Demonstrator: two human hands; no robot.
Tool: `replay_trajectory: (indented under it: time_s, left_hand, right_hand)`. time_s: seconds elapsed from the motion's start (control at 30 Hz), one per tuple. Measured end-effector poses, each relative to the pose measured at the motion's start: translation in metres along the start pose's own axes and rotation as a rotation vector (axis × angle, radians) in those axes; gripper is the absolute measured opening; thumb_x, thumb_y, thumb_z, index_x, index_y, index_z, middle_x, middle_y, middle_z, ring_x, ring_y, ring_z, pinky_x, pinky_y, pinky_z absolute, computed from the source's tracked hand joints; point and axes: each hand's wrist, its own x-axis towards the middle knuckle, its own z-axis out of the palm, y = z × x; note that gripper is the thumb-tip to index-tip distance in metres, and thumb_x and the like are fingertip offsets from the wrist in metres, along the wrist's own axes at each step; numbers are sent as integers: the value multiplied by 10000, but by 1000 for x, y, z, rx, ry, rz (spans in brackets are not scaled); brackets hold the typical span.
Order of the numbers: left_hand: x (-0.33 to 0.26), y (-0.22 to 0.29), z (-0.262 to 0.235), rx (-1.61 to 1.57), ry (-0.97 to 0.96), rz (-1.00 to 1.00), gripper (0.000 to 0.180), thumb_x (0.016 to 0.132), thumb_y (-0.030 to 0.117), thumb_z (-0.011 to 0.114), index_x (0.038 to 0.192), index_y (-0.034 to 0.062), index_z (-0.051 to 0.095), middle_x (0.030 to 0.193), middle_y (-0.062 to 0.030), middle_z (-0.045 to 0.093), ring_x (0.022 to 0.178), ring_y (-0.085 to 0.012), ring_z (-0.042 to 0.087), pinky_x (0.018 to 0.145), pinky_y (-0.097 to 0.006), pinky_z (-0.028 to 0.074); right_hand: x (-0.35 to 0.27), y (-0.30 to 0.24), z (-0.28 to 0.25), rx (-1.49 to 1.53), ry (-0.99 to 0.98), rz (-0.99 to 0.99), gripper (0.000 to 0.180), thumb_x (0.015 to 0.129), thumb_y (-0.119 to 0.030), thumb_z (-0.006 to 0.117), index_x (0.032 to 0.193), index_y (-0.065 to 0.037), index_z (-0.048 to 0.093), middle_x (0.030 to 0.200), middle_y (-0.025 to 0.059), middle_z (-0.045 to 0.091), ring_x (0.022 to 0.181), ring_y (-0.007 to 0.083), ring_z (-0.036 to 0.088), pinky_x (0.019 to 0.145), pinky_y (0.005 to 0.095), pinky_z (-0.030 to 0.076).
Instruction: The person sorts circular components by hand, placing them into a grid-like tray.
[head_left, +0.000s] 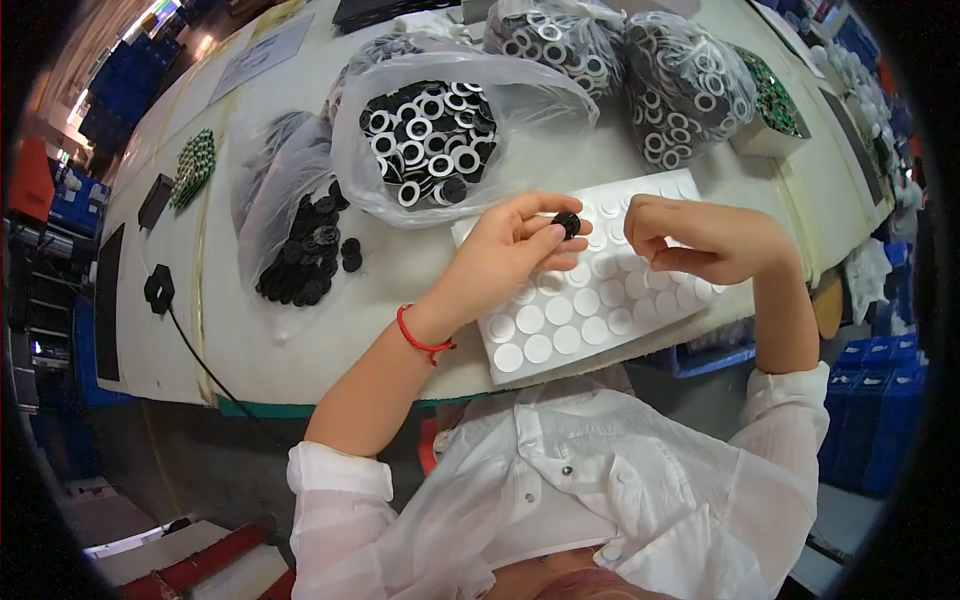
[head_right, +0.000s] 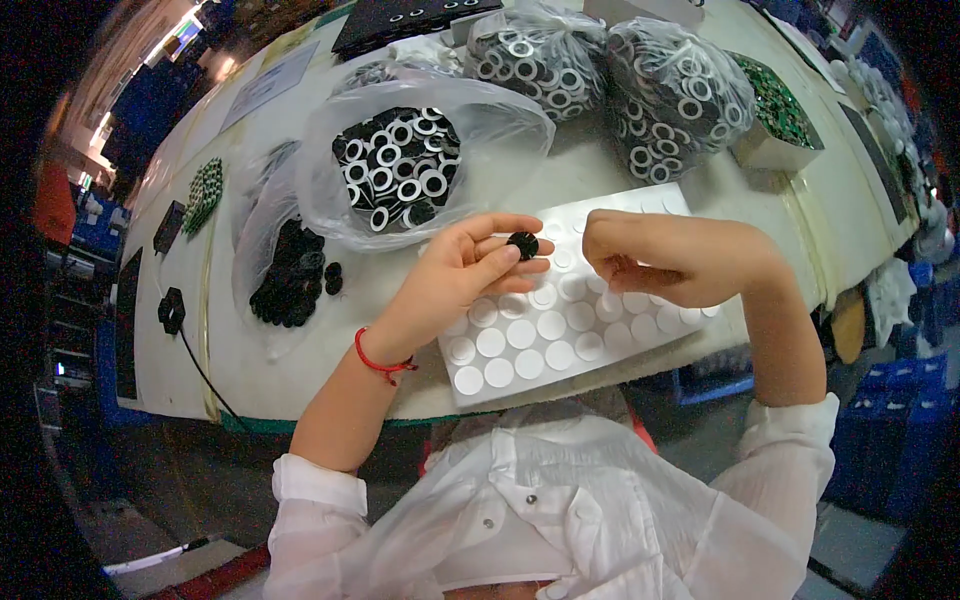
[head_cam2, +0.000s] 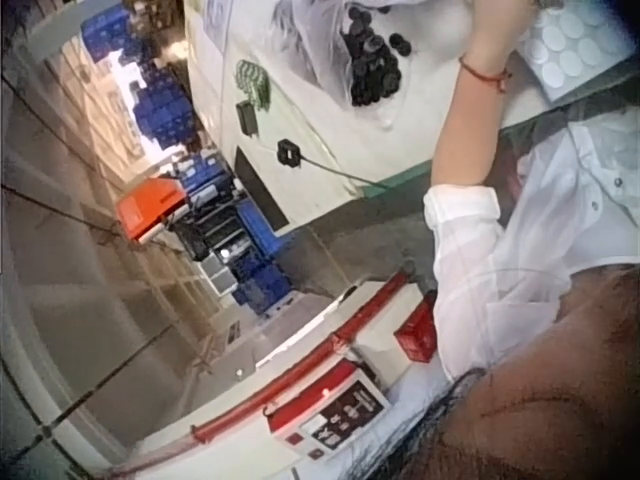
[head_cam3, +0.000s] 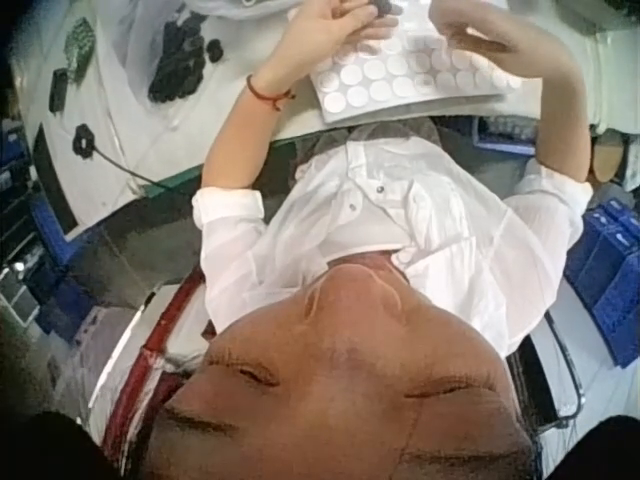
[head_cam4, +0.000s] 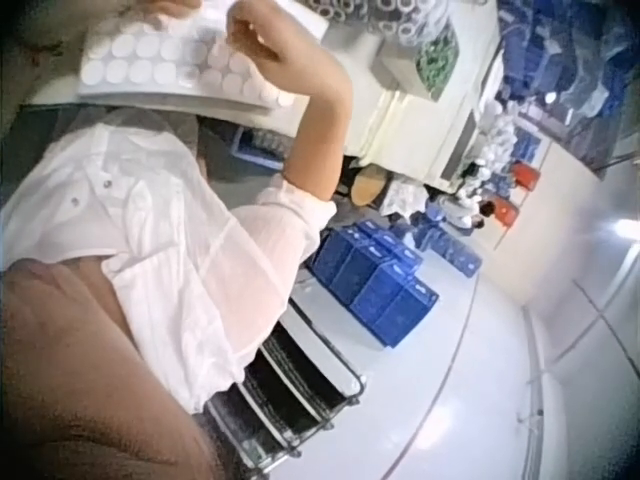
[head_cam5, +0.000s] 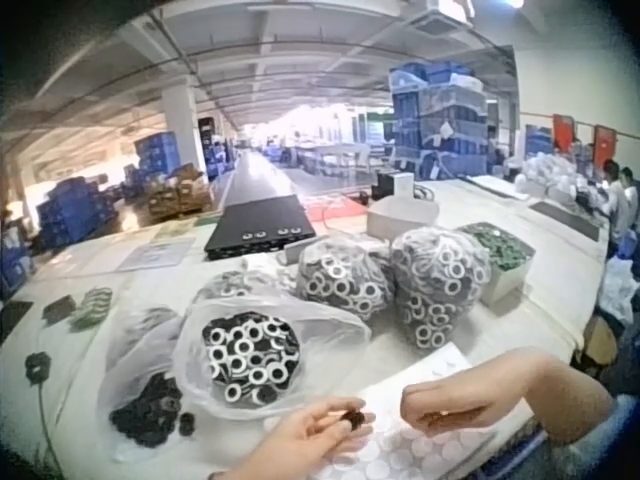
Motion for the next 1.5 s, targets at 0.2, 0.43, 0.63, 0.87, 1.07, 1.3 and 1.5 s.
replay_trajectory:
  time_s: [0.2, 0.43, 0.63, 0.87, 1.07, 1.3, 1.5]
  left_hand:
    - [-2, -3, -4, -6, 8, -17, 304, 994, 111, 469, 1245, -51, 520, 1146, -157, 631, 1018, -173, 645, 875, -255, 544]
    - [0, 1, -2, -72, -3, 19, 344, 1011, 141, 429, 1273, -76, 489, 1123, -155, 635, 1021, -182, 653, 891, -258, 534]
    - [0, -2, -2, -110, 32, 58, 340, 1011, 126, 401, 1243, -100, 503, 1110, -146, 637, 1020, -157, 645, 882, -233, 527]
    - [1, -4, 0, -47, 37, 81, 314, 966, 45, 413, 1222, -98, 524, 1097, -131, 639, 998, -153, 644, 889, -240, 522]
    - [0, -9, -3, -36, 61, 118, 309, 946, 43, 455, 1214, -86, 536, 1060, -127, 653, 971, -149, 649, 872, -247, 523]
    - [1, -11, 0, -124, 177, 188, 280, 902, 30, 569, 1168, -55, 571, 1044, -110, 661, 959, -147, 649, 851, -237, 520]
    - [-1, -7, 3, -253, 284, 220, 360, 967, 214, 556, 1192, -65, 532, 1120, -159, 632, 1026, -193, 639, 889, -280, 528]
  right_hand:
    - [30, -8, 16, 546, 315, 102, 97, 919, -38, 565, 913, -16, 471, 809, 16, 531, 711, 78, 516, 641, 228, 449]
    - [60, 7, 34, 494, 635, 95, 162, 893, -58, 616, 920, -13, 463, 732, 5, 534, 624, 49, 510, 512, 202, 404]
    - [68, 7, 35, 443, 623, 149, 160, 879, -46, 615, 914, -13, 462, 705, 5, 519, 587, 43, 485, 483, 206, 385]
    - [69, 9, 39, 468, 665, 183, 150, 875, -51, 611, 901, -11, 469, 689, -3, 510, 581, 41, 484, 483, 209, 379]
    - [69, 7, 41, 458, 692, 197, 140, 871, -48, 608, 885, -12, 473, 696, -7, 509, 609, 32, 497, 504, 205, 386]
    - [69, 16, 63, 518, 793, 156, 140, 865, -54, 619, 853, -32, 482, 711, -32, 495, 610, 14, 448, 509, 182, 346]
    - [63, 8, 60, 651, 729, 124, 169, 851, -60, 649, 826, -46, 482, 697, -47, 472, 612, 3, 409, 514, 180, 324]
